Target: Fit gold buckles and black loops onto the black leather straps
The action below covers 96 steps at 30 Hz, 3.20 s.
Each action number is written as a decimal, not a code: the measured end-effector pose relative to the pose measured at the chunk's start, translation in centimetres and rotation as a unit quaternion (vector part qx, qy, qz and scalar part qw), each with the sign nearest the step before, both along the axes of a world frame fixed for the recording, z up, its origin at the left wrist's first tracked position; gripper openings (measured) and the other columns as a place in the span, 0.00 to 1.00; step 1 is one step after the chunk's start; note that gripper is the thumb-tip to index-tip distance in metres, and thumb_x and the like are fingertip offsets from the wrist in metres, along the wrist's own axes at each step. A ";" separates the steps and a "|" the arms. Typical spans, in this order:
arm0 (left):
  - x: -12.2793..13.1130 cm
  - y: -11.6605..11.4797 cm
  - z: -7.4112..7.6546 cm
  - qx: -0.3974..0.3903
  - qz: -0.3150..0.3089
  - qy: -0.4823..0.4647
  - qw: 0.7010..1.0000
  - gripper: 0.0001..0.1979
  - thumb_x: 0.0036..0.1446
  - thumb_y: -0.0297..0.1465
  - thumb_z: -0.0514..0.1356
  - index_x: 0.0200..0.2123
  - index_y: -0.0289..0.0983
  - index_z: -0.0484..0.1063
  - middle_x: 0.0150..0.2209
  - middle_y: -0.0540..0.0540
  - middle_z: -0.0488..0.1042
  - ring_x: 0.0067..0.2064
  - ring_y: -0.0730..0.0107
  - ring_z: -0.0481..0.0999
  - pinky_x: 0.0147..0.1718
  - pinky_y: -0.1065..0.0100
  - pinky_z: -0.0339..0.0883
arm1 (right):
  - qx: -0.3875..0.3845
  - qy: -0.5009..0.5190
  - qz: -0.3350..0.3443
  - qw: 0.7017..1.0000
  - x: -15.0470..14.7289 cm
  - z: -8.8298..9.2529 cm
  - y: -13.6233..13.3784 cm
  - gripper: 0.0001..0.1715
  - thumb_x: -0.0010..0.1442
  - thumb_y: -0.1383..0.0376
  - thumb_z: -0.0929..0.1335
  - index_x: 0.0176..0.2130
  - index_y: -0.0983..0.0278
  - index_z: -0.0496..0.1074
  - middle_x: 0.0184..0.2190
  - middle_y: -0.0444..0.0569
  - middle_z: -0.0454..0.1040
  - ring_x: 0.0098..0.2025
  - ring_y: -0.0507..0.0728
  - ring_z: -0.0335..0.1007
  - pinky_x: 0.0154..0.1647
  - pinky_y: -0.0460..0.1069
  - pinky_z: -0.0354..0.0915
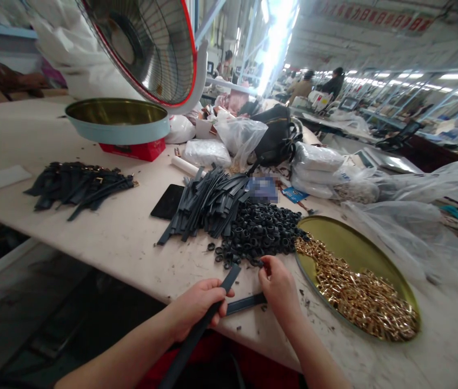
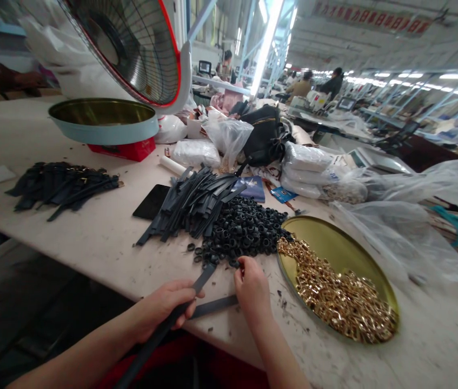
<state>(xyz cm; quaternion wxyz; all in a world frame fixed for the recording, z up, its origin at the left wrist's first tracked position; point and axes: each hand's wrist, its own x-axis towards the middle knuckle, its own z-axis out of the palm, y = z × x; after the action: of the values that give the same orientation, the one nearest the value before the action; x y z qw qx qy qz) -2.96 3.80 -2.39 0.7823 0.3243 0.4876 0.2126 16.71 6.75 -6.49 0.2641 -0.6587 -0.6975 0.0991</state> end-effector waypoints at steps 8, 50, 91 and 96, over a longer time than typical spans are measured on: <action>1.5 -1.9 1.2 0.030 -0.007 0.010 0.999 0.11 0.47 0.29 0.50 0.36 0.33 0.64 0.20 0.54 0.66 0.16 0.83 0.61 0.15 0.79 0.51 | -0.030 0.055 -0.072 0.995 3.0 0.0 -1.1 0.09 0.51 0.65 0.59 0.32 0.64 0.65 0.24 0.48 0.70 0.27 0.57 0.67 0.29 0.49 0.60; 2.9 -1.2 0.4 0.102 -0.099 0.018 0.990 0.09 0.52 0.35 0.50 0.30 0.35 0.64 0.21 0.52 0.70 0.17 0.81 0.65 0.16 0.78 0.54 | -0.200 0.737 -0.127 0.633 -1.1 2.9 -3.1 0.17 0.43 0.58 0.73 0.34 0.62 0.74 0.29 0.44 0.72 0.25 0.47 0.63 0.23 0.41 0.61; 2.7 -5.6 2.6 0.434 -0.101 0.242 0.862 0.14 0.57 0.32 0.46 0.36 0.36 0.70 0.28 0.49 0.72 0.29 0.70 0.70 0.28 0.73 0.60 | -0.208 0.764 -0.049 0.610 -2.6 3.0 -9.8 0.15 0.45 0.61 0.73 0.32 0.68 0.73 0.22 0.43 0.73 0.20 0.44 0.63 0.21 0.39 0.63; 3.1 -5.0 2.0 0.391 -0.104 0.244 0.881 0.14 0.58 0.34 0.45 0.31 0.36 0.67 0.19 0.53 0.64 0.21 0.73 0.65 0.22 0.74 0.56 | -0.167 0.778 -0.118 0.593 -2.4 2.2 -9.0 0.17 0.43 0.57 0.73 0.32 0.64 0.74 0.25 0.42 0.71 0.21 0.46 0.61 0.22 0.41 0.61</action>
<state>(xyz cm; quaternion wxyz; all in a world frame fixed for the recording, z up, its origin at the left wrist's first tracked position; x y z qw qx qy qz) 0.18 -1.17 -0.36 0.4652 0.6944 0.5039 0.2180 14.34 -2.30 -4.33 0.6011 -0.4406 -0.1139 0.6570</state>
